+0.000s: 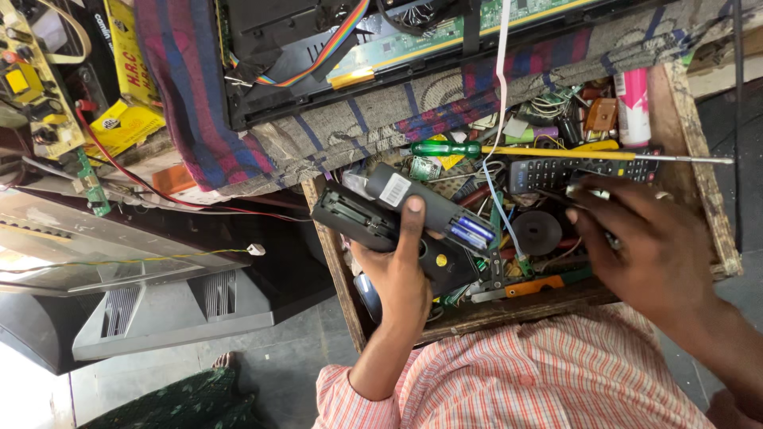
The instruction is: The person opens a black power adapter, connects a white cable to a television, and uses a remote control to navigate the TV's menu. They then connect a red RCA cable to the back of the TV and continue adjusting settings.
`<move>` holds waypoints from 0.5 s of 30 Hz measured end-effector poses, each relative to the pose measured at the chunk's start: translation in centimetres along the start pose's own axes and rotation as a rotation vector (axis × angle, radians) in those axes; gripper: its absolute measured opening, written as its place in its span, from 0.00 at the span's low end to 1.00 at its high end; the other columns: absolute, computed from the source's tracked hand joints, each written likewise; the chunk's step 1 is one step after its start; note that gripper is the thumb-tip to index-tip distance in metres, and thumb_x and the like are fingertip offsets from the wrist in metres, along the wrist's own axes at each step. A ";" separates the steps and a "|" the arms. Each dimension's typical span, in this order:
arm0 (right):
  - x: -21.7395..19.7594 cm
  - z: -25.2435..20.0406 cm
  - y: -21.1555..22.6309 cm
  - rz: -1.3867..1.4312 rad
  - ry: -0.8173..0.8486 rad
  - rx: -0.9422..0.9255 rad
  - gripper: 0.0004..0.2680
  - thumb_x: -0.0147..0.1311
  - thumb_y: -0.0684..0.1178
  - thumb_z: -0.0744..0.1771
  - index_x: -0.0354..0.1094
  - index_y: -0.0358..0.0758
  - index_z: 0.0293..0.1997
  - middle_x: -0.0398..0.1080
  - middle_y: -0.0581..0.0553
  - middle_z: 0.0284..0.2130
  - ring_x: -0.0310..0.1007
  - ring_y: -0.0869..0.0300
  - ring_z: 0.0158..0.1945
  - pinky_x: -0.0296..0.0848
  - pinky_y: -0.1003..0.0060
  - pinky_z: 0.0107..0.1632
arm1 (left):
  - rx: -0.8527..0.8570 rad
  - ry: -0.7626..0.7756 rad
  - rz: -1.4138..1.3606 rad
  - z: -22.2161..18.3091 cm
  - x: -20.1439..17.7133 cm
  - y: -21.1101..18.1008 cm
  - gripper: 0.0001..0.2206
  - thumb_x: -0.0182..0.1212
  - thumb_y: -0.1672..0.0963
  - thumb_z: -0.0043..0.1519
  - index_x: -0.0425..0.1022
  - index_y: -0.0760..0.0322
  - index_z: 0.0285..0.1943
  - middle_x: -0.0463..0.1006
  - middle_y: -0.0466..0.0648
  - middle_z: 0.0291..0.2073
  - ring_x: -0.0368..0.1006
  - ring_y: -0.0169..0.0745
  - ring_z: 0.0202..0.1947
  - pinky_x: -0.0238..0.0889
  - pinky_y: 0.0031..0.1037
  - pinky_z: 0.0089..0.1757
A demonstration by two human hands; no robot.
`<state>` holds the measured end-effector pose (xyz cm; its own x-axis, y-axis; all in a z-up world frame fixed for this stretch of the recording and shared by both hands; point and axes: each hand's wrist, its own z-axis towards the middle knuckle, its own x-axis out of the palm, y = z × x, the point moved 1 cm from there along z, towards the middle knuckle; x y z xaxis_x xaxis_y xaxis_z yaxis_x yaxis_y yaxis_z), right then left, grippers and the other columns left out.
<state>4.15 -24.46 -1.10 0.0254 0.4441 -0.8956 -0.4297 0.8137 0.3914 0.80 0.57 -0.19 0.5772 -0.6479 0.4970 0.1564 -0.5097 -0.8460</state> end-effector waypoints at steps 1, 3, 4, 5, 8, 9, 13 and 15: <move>0.0 0.3 0.7 0.106 0.024 -0.068 0.09 0.60 0.43 0.67 0.73 0.42 0.52 0.73 0.44 0.53 0.78 0.56 0.45 0.78 0.66 0.40 | -0.003 0.000 0.029 0.1 0.1 0.1 0.15 0.72 0.60 0.59 0.71 0.72 0.49 0.79 0.50 0.33 0.76 0.35 0.27 0.71 0.27 0.32; 0.2 0.9 2.1 0.321 0.064 -0.202 0.12 0.62 0.43 0.63 0.75 0.42 0.51 0.74 0.44 0.49 0.76 0.62 0.37 0.79 0.69 0.34 | -0.008 0.003 0.089 0.1 0.2 0.3 0.13 0.72 0.60 0.58 0.72 0.72 0.45 0.79 0.49 0.30 0.75 0.35 0.24 0.70 0.26 0.30; 0.4 1.2 2.9 0.366 0.086 -0.266 0.13 0.62 0.41 0.63 0.74 0.40 0.52 0.73 0.44 0.49 0.76 0.60 0.39 0.80 0.68 0.36 | -0.014 0.007 0.106 0.0 0.3 0.3 0.12 0.72 0.60 0.58 0.72 0.72 0.45 0.79 0.49 0.30 0.75 0.35 0.24 0.69 0.26 0.29; 0.7 1.8 3.6 0.410 0.105 -0.334 0.14 0.61 0.39 0.63 0.73 0.39 0.54 0.72 0.43 0.49 0.76 0.59 0.41 0.81 0.68 0.39 | -0.017 0.013 0.121 -0.1 0.4 0.3 0.12 0.72 0.60 0.58 0.73 0.72 0.44 0.79 0.49 0.29 0.74 0.34 0.24 0.69 0.25 0.29; 0.6 3.2 4.9 0.400 0.182 -0.448 0.19 0.61 0.36 0.58 0.72 0.37 0.54 0.70 0.40 0.48 0.75 0.51 0.44 0.78 0.59 0.42 | -0.023 0.048 0.159 0.0 0.6 -0.1 0.09 0.71 0.60 0.58 0.74 0.71 0.41 0.78 0.48 0.28 0.74 0.33 0.24 0.68 0.24 0.29; 0.4 3.4 5.1 0.376 0.219 -0.470 0.21 0.62 0.35 0.56 0.72 0.37 0.53 0.69 0.39 0.48 0.74 0.47 0.44 0.76 0.55 0.42 | -0.030 0.055 0.171 -0.2 0.5 -0.2 0.09 0.71 0.60 0.59 0.74 0.71 0.40 0.78 0.47 0.27 0.74 0.32 0.24 0.68 0.24 0.29; 0.5 4.5 5.7 0.368 0.295 -0.510 0.22 0.61 0.34 0.55 0.69 0.34 0.54 0.67 0.38 0.49 0.73 0.44 0.46 0.76 0.52 0.44 | -0.034 0.094 0.231 0.0 0.1 -0.3 0.08 0.70 0.61 0.60 0.75 0.73 0.36 0.78 0.47 0.25 0.72 0.31 0.22 0.64 0.22 0.28; 0.4 4.6 6.0 0.350 0.276 -0.553 0.20 0.60 0.36 0.56 0.68 0.31 0.54 0.66 0.37 0.50 0.73 0.43 0.46 0.76 0.52 0.44 | -0.034 0.120 0.275 0.1 -0.2 -0.2 0.07 0.70 0.60 0.61 0.77 0.73 0.35 0.78 0.47 0.24 0.72 0.30 0.22 0.64 0.21 0.28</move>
<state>5.74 -17.66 1.87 -0.3959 0.4741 -0.7865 -0.7678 0.2990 0.5667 0.72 0.85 -0.18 0.4951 -0.8255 0.2710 -0.0208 -0.3232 -0.9461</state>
